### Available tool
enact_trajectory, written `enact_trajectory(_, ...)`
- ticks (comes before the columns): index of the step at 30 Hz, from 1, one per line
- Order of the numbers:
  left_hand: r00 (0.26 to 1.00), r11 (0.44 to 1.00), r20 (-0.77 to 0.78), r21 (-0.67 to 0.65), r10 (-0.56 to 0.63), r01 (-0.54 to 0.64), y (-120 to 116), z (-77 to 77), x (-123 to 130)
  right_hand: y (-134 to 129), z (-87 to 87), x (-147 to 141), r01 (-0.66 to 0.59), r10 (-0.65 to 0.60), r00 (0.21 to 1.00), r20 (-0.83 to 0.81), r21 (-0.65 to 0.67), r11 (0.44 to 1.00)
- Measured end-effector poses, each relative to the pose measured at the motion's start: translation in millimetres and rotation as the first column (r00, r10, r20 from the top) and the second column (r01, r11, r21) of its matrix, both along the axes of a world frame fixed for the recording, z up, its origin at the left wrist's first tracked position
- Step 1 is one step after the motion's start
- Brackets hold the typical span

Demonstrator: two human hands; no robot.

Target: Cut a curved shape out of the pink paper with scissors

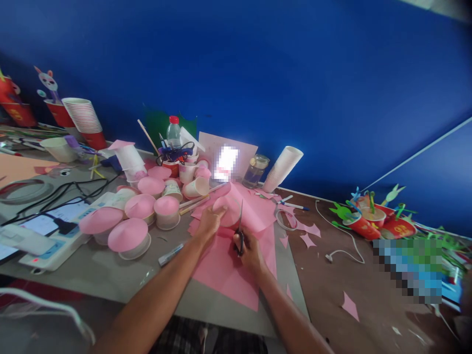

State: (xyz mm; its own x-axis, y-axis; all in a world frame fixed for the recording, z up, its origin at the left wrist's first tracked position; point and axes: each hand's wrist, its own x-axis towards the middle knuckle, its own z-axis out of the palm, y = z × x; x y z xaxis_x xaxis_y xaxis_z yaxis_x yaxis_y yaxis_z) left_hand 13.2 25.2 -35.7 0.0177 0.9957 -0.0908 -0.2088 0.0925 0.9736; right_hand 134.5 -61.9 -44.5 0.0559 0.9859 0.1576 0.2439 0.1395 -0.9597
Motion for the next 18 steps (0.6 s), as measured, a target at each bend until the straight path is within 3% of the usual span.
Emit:
enact_trajectory(7,0.989,0.990,-0.148,0.140,0.006,0.015,1.3,0.4,-4.0,-0.4,5.7,0.8,-0.065,0.065,0.997,-0.030,0.020,0.998)
enact_trajectory(18,0.977,0.985,-0.212,0.166,-0.005,0.041,0.7,2.6,-4.4,-0.1,15.3,-2.6,-0.082,0.083,0.991,-0.104,0.011,0.997)
